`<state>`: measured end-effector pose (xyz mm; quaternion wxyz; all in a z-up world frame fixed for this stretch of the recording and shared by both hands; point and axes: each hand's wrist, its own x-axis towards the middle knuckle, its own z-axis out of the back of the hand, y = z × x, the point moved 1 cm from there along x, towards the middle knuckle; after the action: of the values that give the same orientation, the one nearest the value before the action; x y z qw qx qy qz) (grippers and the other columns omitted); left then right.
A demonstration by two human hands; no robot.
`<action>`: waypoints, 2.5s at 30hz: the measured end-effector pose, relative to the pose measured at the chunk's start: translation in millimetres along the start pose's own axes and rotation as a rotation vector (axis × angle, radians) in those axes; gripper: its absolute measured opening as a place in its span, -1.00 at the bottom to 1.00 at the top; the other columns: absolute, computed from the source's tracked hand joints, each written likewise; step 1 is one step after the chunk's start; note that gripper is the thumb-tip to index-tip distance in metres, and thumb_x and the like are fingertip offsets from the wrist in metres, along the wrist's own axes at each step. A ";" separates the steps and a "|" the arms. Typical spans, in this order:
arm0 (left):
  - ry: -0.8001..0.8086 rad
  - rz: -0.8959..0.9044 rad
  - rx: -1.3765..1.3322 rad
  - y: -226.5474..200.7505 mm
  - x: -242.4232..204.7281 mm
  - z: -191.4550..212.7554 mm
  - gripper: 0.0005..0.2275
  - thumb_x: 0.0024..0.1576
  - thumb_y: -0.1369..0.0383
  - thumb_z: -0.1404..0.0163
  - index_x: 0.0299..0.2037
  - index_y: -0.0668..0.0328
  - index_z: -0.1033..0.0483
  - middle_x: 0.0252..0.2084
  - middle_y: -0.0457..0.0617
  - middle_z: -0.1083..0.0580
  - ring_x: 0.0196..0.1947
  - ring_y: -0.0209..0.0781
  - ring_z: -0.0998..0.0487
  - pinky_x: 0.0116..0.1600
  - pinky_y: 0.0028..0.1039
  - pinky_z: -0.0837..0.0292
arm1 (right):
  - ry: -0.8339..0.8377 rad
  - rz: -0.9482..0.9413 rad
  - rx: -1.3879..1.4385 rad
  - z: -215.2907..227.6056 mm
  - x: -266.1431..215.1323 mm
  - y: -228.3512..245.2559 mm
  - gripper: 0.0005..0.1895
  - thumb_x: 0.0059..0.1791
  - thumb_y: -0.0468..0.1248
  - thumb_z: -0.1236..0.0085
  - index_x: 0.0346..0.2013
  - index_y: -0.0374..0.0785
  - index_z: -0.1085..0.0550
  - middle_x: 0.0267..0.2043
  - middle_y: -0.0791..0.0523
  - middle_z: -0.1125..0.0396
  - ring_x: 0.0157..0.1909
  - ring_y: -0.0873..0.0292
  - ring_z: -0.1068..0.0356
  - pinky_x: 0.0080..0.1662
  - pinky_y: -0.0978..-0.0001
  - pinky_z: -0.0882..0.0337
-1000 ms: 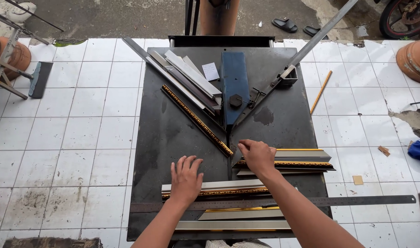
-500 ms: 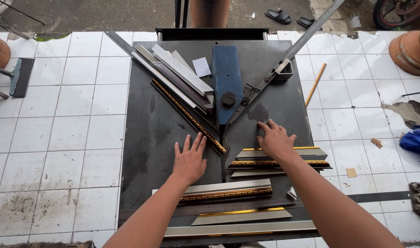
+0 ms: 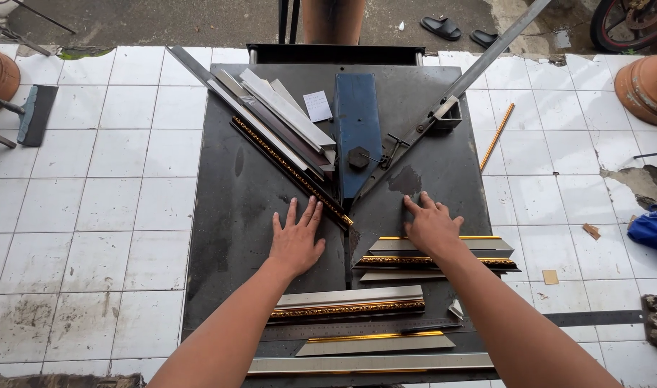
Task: Inspecting and organizing cut pieces of picture frame molding on a workbench to check for fit and quality.
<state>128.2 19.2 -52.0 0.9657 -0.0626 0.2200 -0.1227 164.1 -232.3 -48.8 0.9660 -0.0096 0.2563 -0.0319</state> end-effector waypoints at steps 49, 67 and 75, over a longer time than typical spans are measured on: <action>0.045 -0.112 0.065 13.6 2.1 3.0 -0.31 0.03 0.06 0.16 0.29 -0.09 0.30 0.34 -0.17 0.24 0.30 0.11 0.29 0.20 0.16 0.24 | 0.083 0.019 -0.072 2.1 1.2 0.7 -0.35 -0.10 -0.07 0.19 0.26 0.22 0.11 0.34 0.13 0.22 0.28 -0.11 0.11 0.03 -0.36 -0.03; 0.106 -0.047 0.031 8.7 -2.2 13.2 -0.29 0.02 0.03 0.15 0.29 -0.09 0.33 0.34 -0.18 0.29 0.31 0.08 0.29 0.20 0.17 0.21 | 0.110 0.021 -0.093 7.4 -1.7 2.7 -0.34 -0.11 -0.09 0.19 0.27 0.19 0.11 0.34 0.13 0.22 0.28 -0.10 0.10 0.04 -0.27 -0.09; 0.166 -0.003 0.099 6.7 1.9 16.4 -0.32 0.03 0.01 0.19 0.29 -0.19 0.33 0.34 -0.23 0.31 0.31 0.06 0.30 0.15 0.21 0.10 | 0.115 0.028 -0.080 8.6 -3.9 5.0 -0.33 -0.11 -0.07 0.17 0.27 0.16 0.11 0.34 0.11 0.24 0.29 -0.11 0.12 0.04 -0.22 -0.12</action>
<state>138.5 26.2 -39.2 0.9458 -0.0045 0.2931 -0.1397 165.3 -227.0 -39.6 0.9489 -0.0427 0.3124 -0.0088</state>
